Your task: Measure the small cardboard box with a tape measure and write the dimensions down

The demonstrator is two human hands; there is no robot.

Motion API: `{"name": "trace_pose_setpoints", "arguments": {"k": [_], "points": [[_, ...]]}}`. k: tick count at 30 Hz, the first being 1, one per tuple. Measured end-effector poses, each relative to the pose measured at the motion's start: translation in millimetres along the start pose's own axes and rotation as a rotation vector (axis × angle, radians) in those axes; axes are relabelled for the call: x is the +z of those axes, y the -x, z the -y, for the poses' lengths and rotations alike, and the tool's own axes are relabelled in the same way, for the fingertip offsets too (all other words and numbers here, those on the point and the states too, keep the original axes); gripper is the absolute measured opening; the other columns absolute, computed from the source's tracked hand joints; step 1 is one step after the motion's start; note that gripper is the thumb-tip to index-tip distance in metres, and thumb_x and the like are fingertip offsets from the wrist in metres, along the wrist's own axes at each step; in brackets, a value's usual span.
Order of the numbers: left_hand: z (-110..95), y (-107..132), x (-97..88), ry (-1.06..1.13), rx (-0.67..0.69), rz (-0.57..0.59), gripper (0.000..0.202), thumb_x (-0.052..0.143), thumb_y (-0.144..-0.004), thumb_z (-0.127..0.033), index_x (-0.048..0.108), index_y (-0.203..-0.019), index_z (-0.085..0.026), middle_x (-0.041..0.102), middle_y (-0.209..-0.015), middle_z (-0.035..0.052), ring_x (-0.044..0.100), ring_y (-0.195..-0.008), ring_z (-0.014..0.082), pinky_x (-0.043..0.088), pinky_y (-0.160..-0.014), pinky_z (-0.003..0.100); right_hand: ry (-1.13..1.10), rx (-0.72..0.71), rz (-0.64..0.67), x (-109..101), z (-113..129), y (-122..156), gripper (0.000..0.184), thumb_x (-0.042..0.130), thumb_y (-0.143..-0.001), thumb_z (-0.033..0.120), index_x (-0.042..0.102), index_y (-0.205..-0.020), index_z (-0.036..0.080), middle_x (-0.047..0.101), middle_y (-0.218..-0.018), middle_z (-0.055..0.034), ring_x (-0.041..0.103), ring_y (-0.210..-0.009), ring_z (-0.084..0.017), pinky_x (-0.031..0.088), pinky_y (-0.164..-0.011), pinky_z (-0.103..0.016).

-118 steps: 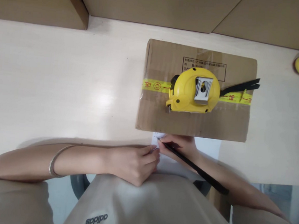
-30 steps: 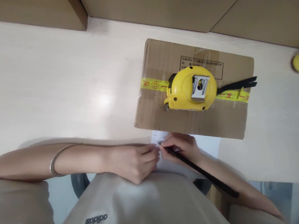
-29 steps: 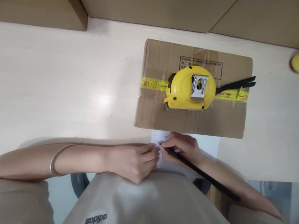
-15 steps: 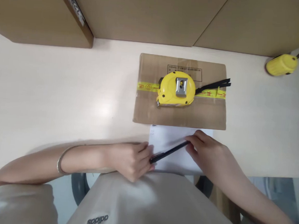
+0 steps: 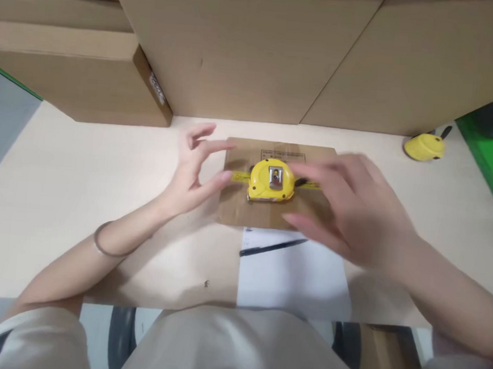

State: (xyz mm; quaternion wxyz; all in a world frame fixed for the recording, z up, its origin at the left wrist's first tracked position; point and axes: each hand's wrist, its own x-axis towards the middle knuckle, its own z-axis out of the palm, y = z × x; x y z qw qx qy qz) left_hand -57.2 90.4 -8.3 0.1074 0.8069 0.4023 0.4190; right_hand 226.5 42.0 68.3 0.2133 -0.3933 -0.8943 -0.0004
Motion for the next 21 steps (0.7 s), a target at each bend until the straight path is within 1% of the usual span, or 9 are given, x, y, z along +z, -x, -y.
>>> {"name": "trace_pose_setpoints", "arguments": {"k": [1, 3, 6, 8, 10, 11, 15, 19, 21], "points": [[7, -2, 9.4, 0.075, -0.039, 0.031, 0.054, 0.043, -0.097, -0.065, 0.062, -0.126, -0.024, 0.043, -0.146, 0.0113, 0.040, -0.143, 0.0314, 0.036, -0.120, 0.056, 0.013, 0.037, -0.006, 7, -8, -11, 0.053, 0.051, -0.095, 0.059, 0.059, -0.127, 0.017, 0.065, -0.126, -0.0161, 0.063, -0.116, -0.034, 0.051, -0.093, -0.050], [17, -1, 26.0, 0.217, -0.150, 0.078, 0.065, 0.024, -0.100, -0.068, 0.065, -0.124, -0.024, 0.035, -0.155, 0.0092, 0.032, -0.149, 0.0305, 0.030, -0.125, 0.055, -0.068, 0.060, 0.081, 24, -21, -26, 0.065, 0.051, -0.094, 0.065, 0.057, -0.133, 0.014, 0.056, -0.141, -0.0192, 0.049, -0.137, -0.041, 0.040, -0.110, -0.061], [24, 6, 41.3, 0.369, -0.228, 0.085, 0.071, 0.016, -0.101, -0.066, 0.069, -0.121, -0.023, 0.034, -0.159, 0.0074, 0.031, -0.151, 0.0273, 0.024, -0.129, 0.051, -0.285, 0.042, 0.181, 40, -31, -29, 0.060, 0.060, -0.090, 0.063, 0.059, -0.127, 0.017, 0.056, -0.145, -0.0158, 0.039, -0.147, -0.038, 0.028, -0.120, -0.063], [25, 11, 45.3, 0.435, -0.229, 0.076, 0.069, 0.016, -0.102, -0.063, 0.067, -0.125, -0.024, 0.035, -0.161, 0.0063, 0.028, -0.153, 0.0258, 0.019, -0.130, 0.050, -0.430, 0.058, 0.167, 40, -30, -25, 0.059, 0.071, -0.082, 0.060, 0.057, -0.124, 0.020, 0.062, -0.138, -0.0132, 0.050, -0.139, -0.035, 0.038, -0.115, -0.059], [27, 14, 46.4, 0.493, -0.235, 0.097, 0.069, 0.011, -0.103, -0.060, 0.064, -0.129, -0.024, 0.030, -0.164, 0.0054, 0.025, -0.155, 0.0255, 0.017, -0.130, 0.052, -0.526, 0.093, 0.140, 36, -27, -24, 0.058, 0.076, -0.080, 0.053, 0.053, -0.123, 0.020, 0.069, -0.124, -0.0108, 0.066, -0.116, -0.029, 0.054, -0.096, -0.045], [27, 15, 46.6, 0.526, -0.245, 0.113, 0.071, 0.008, -0.103, -0.059, 0.064, -0.129, -0.023, 0.026, -0.166, 0.0049, 0.023, -0.156, 0.0259, 0.018, -0.130, 0.052, -0.546, 0.099, 0.129, 33, -25, -26, 0.057, 0.077, -0.082, 0.049, 0.052, -0.125, 0.020, 0.070, -0.119, -0.0097, 0.070, -0.104, -0.025, 0.056, -0.085, -0.038], [27, 16, 47.7, 0.725, -0.322, 0.149, 0.075, 0.012, -0.100, -0.068, 0.058, -0.134, -0.020, 0.021, -0.169, 0.0075, 0.023, -0.156, 0.0307, 0.025, -0.127, 0.053, -0.507, 0.014, 0.112, 28, -18, -52, 0.054, 0.073, -0.087, 0.041, 0.049, -0.131, 0.021, 0.069, -0.124, -0.0085, 0.071, -0.095, -0.019, 0.054, -0.077, -0.028], [21, 13, 45.8, 0.980, -0.454, 0.165, 0.076, 0.010, -0.099, -0.069, 0.031, -0.155, -0.022, 0.030, -0.166, 0.0099, 0.033, -0.152, 0.0288, 0.037, -0.122, 0.046, -0.354, 0.006, 0.197, 35, -3, -79, 0.047, 0.065, -0.092, 0.046, 0.051, -0.129, 0.021, 0.070, -0.121, -0.0080, 0.072, -0.089, -0.022, 0.052, -0.073, -0.031], [21, 12, 42.0, 0.979, -0.465, 0.173, 0.071, 0.008, -0.101, -0.067, 0.027, -0.157, -0.028, 0.032, -0.165, 0.0063, 0.033, -0.152, 0.0265, 0.032, -0.125, 0.045, -0.281, 0.023, 0.253, 38, 3, -82, 0.046, 0.063, -0.094, 0.044, 0.051, -0.132, 0.022, 0.072, -0.118, -0.0076, 0.072, -0.087, -0.024, 0.051, -0.071, -0.033]]}}
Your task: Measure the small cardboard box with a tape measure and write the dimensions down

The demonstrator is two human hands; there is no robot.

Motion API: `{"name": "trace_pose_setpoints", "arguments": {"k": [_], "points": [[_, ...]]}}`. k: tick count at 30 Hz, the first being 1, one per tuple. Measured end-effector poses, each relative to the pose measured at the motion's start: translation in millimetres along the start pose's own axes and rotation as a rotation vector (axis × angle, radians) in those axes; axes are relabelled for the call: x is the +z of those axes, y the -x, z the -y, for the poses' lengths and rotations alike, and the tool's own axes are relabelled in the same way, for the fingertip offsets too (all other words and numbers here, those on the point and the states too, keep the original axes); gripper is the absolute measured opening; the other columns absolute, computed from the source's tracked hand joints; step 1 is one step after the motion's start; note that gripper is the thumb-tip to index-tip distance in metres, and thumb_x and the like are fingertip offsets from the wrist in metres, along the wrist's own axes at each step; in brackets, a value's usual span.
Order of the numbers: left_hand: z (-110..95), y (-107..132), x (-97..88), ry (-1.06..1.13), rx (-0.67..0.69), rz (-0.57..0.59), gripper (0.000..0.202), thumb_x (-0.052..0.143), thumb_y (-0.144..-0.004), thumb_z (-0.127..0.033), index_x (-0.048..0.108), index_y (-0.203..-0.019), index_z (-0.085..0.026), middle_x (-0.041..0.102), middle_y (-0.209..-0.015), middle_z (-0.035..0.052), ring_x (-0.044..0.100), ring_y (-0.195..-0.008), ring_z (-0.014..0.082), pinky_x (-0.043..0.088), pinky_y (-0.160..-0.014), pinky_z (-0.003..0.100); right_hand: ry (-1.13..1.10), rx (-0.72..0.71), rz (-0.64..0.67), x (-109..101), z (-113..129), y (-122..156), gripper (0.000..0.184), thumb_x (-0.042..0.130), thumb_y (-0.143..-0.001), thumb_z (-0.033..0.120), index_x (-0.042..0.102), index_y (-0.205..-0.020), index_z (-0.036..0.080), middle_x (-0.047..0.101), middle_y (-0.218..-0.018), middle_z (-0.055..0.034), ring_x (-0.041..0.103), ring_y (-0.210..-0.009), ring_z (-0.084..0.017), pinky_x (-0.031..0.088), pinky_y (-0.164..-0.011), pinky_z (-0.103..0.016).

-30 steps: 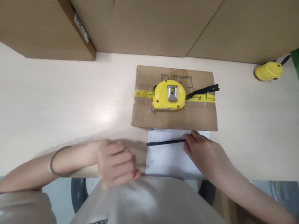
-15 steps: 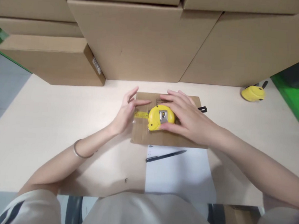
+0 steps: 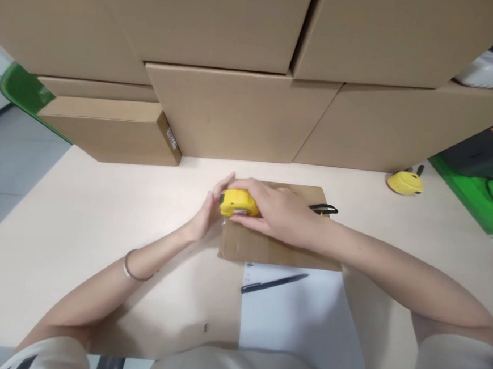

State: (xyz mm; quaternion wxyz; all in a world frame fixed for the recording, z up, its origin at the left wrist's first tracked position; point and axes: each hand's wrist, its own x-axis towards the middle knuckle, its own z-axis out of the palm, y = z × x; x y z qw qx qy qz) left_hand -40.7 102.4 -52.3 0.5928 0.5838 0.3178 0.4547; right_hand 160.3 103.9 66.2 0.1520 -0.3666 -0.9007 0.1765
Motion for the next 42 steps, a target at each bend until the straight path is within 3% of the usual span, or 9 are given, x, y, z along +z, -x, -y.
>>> {"name": "trace_pose_setpoints", "arguments": {"k": [5, 8, 11, 15, 20, 28, 37, 42], "points": [[-3, -3, -13.3, -0.355, 0.129, 0.074, 0.053, 0.051, -0.094, -0.064, 0.063, -0.131, -0.029, 0.026, -0.166, 0.0034, 0.014, -0.158, 0.0316, 0.009, -0.132, 0.051, -0.058, 0.109, -0.016, -16, -12, 31, 0.041, 0.067, -0.091, 0.040, 0.057, -0.127, 0.024, 0.073, -0.117, -0.0057, 0.071, -0.092, -0.023, 0.052, -0.073, -0.032], [-1, -5, -16.4, -0.384, 0.126, 0.064, 0.046, 0.050, -0.095, -0.061, 0.065, -0.128, -0.033, 0.029, -0.163, 0.0031, 0.017, -0.156, 0.0321, 0.012, -0.130, 0.057, -0.181, 0.188, -0.051, -43, -37, 72, 0.034, 0.072, -0.086, 0.041, 0.064, -0.114, 0.024, 0.072, -0.108, -0.0046, 0.069, -0.089, -0.020, 0.053, -0.072, -0.030], [2, -5, -15.3, -0.398, 0.119, 0.040, 0.044, 0.048, -0.095, -0.062, 0.065, -0.127, -0.036, 0.030, -0.161, 0.0013, 0.016, -0.156, 0.0331, 0.013, -0.129, 0.061, -0.253, 0.356, -0.132, -67, -61, 117, 0.034, 0.077, -0.080, 0.045, 0.067, -0.104, 0.024, 0.071, -0.096, -0.0042, 0.067, -0.080, -0.019, 0.053, -0.065, -0.029], [4, -5, -14.5, -0.418, 0.118, 0.030, 0.045, 0.046, -0.095, -0.064, 0.063, -0.128, -0.039, 0.028, -0.161, 0.0008, 0.017, -0.155, 0.0345, 0.012, -0.128, 0.065, -0.296, 0.530, -0.187, -70, -77, 155, 0.037, 0.081, -0.074, 0.046, 0.068, -0.102, 0.025, 0.072, -0.096, -0.0030, 0.068, -0.082, -0.020, 0.056, -0.067, -0.030], [1, -7, -15.4, -0.390, 0.124, 0.043, 0.043, 0.050, -0.094, -0.063, 0.065, -0.125, -0.037, 0.032, -0.156, 0.0025, 0.020, -0.154, 0.0333, 0.013, -0.129, 0.064, -0.336, 0.527, -0.148, -58, -84, 153, 0.040, 0.080, -0.074, 0.048, 0.069, -0.100, 0.022, 0.071, -0.094, -0.0037, 0.067, -0.083, -0.019, 0.055, -0.072, -0.031], [-4, -8, -14.3, -0.403, 0.110, 0.059, 0.041, 0.050, -0.094, -0.061, 0.066, -0.124, -0.038, 0.034, -0.155, 0.0026, 0.018, -0.155, 0.0326, 0.011, -0.128, 0.064, -0.365, 0.528, -0.141, -65, -89, 141, 0.042, 0.081, -0.071, 0.048, 0.069, -0.098, 0.019, 0.072, -0.091, -0.0043, 0.065, -0.076, -0.017, 0.052, -0.065, -0.029], [-1, -5, -9.7, -0.472, 0.080, -0.044, 0.053, 0.044, -0.093, -0.068, 0.067, -0.125, -0.033, 0.042, -0.139, 0.0071, 0.028, -0.147, 0.0325, 0.014, -0.129, 0.061, -0.367, 0.584, -0.093, -67, -85, 139, 0.046, 0.082, -0.069, 0.053, 0.070, -0.097, 0.019, 0.074, -0.091, -0.0055, 0.066, -0.077, -0.019, 0.053, -0.068, -0.031], [-2, -6, -8.0, -0.451, 0.036, -0.046, 0.056, 0.044, -0.091, -0.070, 0.067, -0.125, -0.032, 0.042, -0.135, 0.0076, 0.028, -0.146, 0.0326, 0.013, -0.129, 0.058, -0.367, 0.594, -0.094, -63, -86, 142, 0.042, 0.080, -0.073, 0.051, 0.069, -0.099, 0.021, 0.074, -0.092, -0.0043, 0.066, -0.079, -0.019, 0.053, -0.068, -0.031]]}}
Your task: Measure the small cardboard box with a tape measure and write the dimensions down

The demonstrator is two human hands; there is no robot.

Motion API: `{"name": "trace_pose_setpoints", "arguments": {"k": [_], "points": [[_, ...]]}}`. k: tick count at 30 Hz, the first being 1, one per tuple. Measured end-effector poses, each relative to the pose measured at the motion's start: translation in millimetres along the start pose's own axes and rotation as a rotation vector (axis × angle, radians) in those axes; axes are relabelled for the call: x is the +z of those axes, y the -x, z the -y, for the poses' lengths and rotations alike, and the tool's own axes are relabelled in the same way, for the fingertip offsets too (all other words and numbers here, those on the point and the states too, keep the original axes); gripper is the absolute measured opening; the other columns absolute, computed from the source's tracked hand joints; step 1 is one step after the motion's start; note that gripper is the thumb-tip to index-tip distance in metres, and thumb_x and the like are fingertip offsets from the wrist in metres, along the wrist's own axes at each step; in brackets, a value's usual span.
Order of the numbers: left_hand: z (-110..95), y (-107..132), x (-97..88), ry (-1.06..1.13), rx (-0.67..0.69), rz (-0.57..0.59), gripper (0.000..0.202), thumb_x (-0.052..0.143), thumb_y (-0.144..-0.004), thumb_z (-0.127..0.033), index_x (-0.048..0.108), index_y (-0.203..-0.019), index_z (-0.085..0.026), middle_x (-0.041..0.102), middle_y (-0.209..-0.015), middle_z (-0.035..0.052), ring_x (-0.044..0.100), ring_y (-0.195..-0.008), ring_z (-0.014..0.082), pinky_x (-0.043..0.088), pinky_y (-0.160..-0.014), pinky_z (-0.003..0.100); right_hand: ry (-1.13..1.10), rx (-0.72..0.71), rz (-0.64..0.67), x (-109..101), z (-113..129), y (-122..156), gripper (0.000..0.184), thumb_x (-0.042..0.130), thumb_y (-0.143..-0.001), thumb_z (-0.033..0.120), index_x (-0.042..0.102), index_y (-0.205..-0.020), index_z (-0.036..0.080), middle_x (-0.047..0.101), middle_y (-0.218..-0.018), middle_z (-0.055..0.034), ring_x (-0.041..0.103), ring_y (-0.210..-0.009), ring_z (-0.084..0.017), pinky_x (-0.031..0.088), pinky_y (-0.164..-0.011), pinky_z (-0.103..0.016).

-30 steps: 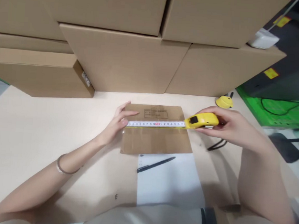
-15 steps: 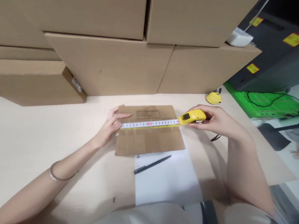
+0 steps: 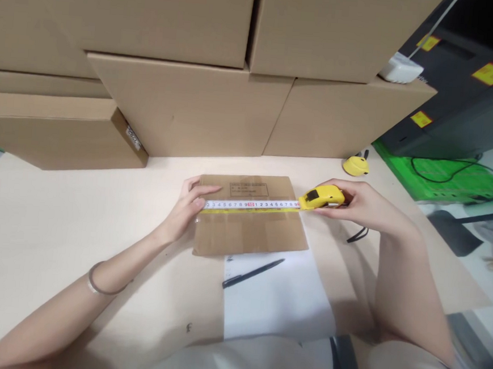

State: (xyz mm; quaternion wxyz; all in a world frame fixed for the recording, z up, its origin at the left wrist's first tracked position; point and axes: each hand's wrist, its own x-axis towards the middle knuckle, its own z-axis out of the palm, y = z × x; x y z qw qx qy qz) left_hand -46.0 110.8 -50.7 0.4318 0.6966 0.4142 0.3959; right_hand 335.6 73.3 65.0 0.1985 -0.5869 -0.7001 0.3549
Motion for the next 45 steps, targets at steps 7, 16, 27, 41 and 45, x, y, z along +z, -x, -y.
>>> {"name": "trace_pose_setpoints", "arguments": {"k": [7, 16, 27, 41, 45], "points": [[-1, 0, 1.8, 0.036, -0.013, 0.003, 0.057, 0.045, -0.090, -0.071, 0.066, -0.125, -0.031, 0.039, -0.138, 0.0073, 0.022, -0.148, 0.0330, 0.010, -0.130, 0.058, 0.161, -0.080, 0.017, -13, 14, 4, 0.037, 0.076, -0.077, 0.053, 0.069, -0.098, 0.024, 0.072, -0.087, -0.0039, 0.063, -0.072, -0.020, 0.048, -0.061, -0.031], [0, 1, 7.0, 0.191, -0.010, -0.065, 0.070, 0.024, -0.094, -0.077, 0.067, -0.120, -0.029, 0.044, -0.148, 0.0046, 0.035, -0.148, 0.0286, 0.025, -0.129, 0.050, 0.453, -0.481, 0.170, 45, 120, -55, 0.016, 0.064, -0.083, 0.034, 0.063, -0.092, 0.020, 0.071, -0.092, -0.0031, 0.061, -0.075, -0.017, 0.034, -0.061, -0.026], [-45, 6, -10.1, -0.170, 0.089, -0.101, 0.055, 0.034, -0.102, -0.062, 0.052, -0.142, -0.028, 0.043, -0.157, 0.0062, 0.034, -0.151, 0.0267, 0.023, -0.129, 0.050, 0.345, -0.637, 0.145, 58, 132, -53, 0.020, 0.065, -0.084, 0.031, 0.065, -0.102, 0.022, 0.071, -0.099, -0.0020, 0.062, -0.083, -0.017, 0.037, -0.067, -0.025], [-98, 31, 51.3, -0.786, 0.567, 0.274, 0.047, 0.052, -0.097, -0.053, 0.052, -0.120, -0.011, 0.061, -0.131, 0.0225, 0.060, -0.124, 0.0377, 0.056, -0.098, 0.051, 0.167, -0.469, 0.474, 26, 76, -7, 0.042, 0.063, -0.070, 0.013, 0.068, -0.110, 0.026, 0.071, -0.105, -0.0017, 0.066, -0.098, -0.019, 0.052, -0.082, -0.030], [-93, 31, 41.2, -0.734, 0.602, 0.323, 0.034, 0.050, -0.098, -0.046, 0.053, -0.111, -0.015, 0.061, -0.130, 0.0211, 0.059, -0.126, 0.0362, 0.056, -0.097, 0.051, 0.163, -0.588, 0.579, 32, 78, -18, 0.035, 0.061, -0.071, 0.009, 0.066, -0.102, 0.022, 0.070, -0.104, -0.0028, 0.061, -0.101, -0.018, 0.048, -0.092, -0.032]]}}
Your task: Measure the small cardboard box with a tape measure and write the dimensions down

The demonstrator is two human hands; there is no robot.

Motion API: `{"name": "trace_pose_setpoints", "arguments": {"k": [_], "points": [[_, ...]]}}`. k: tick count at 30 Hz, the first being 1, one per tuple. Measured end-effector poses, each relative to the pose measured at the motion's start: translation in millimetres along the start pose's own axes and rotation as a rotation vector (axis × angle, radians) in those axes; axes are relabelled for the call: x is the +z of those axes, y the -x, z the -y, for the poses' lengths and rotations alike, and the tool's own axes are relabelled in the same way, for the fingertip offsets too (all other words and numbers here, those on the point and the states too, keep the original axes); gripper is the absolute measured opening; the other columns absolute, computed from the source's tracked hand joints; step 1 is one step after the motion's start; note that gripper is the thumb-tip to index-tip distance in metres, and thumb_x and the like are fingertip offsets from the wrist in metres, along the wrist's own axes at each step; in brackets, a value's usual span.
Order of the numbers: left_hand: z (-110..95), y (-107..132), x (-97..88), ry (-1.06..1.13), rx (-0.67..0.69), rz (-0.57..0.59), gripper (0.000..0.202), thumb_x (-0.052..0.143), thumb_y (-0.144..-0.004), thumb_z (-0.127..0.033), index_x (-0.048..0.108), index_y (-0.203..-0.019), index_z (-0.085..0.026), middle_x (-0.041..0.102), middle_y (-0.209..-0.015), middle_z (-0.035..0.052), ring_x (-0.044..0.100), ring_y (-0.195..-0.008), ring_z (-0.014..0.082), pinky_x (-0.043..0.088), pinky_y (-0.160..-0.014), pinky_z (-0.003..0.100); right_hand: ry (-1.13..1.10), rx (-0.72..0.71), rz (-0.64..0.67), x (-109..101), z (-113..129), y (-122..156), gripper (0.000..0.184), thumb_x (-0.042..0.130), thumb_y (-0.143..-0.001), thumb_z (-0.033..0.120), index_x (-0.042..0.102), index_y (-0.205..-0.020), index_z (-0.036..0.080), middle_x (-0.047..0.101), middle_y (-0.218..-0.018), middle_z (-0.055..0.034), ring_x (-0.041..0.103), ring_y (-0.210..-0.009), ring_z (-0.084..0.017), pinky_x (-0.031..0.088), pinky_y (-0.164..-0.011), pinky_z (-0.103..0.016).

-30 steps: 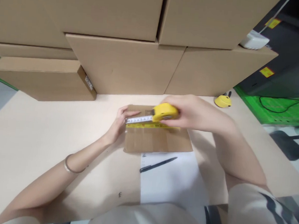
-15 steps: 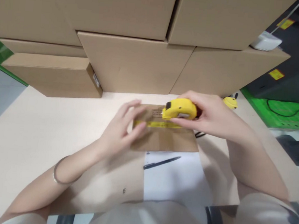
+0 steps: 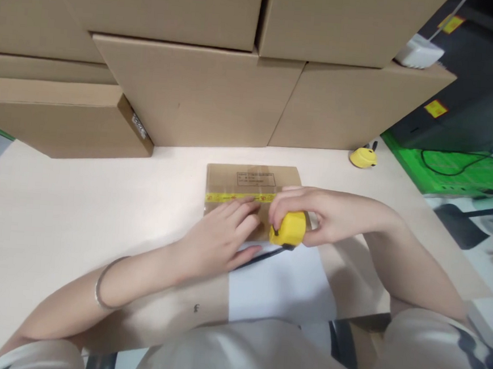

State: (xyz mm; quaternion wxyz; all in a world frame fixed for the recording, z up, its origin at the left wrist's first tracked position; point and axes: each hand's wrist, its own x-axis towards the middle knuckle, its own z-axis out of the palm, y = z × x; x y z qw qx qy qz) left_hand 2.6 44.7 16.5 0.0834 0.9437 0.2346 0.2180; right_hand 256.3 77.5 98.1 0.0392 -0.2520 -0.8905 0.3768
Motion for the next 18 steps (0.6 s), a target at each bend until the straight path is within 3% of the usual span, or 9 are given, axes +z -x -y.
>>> {"name": "trace_pose_setpoints", "arguments": {"k": [4, 7, 10, 14, 18], "points": [[8, 8, -5.4, 0.019, 0.089, 0.079, 0.024, 0.052, -0.097, -0.033, 0.057, -0.117, -0.020, 0.048, -0.148, 0.0211, 0.046, -0.141, 0.0384, 0.050, -0.106, 0.057, -0.012, -0.034, 0.050, -6, -4, -7, 0.023, 0.063, -0.079, 0.013, 0.066, -0.101, 0.021, 0.069, -0.106, -0.0054, 0.060, -0.102, -0.018, 0.048, -0.090, -0.031], [9, 7, -8.3, -0.017, 0.151, 0.134, 0.048, 0.055, -0.094, -0.024, 0.048, -0.141, -0.035, 0.043, -0.154, 0.0157, 0.043, -0.144, 0.0388, 0.048, -0.106, 0.057, 0.001, -0.030, 0.093, -11, -2, -11, 0.026, 0.061, -0.077, 0.011, 0.064, -0.101, 0.021, 0.068, -0.106, -0.0056, 0.059, -0.105, -0.019, 0.048, -0.092, -0.031], [6, 2, -9.3, -0.100, 0.160, 0.189, 0.063, 0.056, -0.095, -0.029, 0.033, -0.151, -0.047, 0.045, -0.151, 0.0133, 0.046, -0.142, 0.0389, 0.049, -0.105, 0.054, 0.047, -0.027, 0.126, -18, -2, -18, 0.035, 0.056, -0.074, 0.006, 0.063, -0.104, 0.022, 0.068, -0.107, -0.0043, 0.059, -0.107, -0.020, 0.048, -0.094, -0.032], [2, 0, -6.9, -0.213, 0.155, 0.185, 0.062, 0.053, -0.097, -0.038, 0.029, -0.155, -0.041, 0.049, -0.147, 0.0188, 0.052, -0.135, 0.0414, 0.048, -0.104, 0.054, 0.094, -0.012, 0.120, -42, -15, -31, 0.038, 0.051, -0.073, 0.005, 0.064, -0.104, 0.023, 0.069, -0.112, -0.0024, 0.061, -0.108, -0.019, 0.049, -0.094, -0.032], [1, 2, -4.5, -0.243, 0.145, 0.176, 0.066, 0.056, -0.095, -0.040, 0.029, -0.155, -0.042, 0.053, -0.145, 0.0164, 0.053, -0.135, 0.0394, 0.045, -0.106, 0.053, 0.101, 0.075, -0.013, -79, -46, -48, 0.033, 0.059, -0.074, 0.014, 0.066, -0.105, 0.023, 0.070, -0.117, -0.0003, 0.063, -0.108, -0.019, 0.050, -0.092, -0.033]]}}
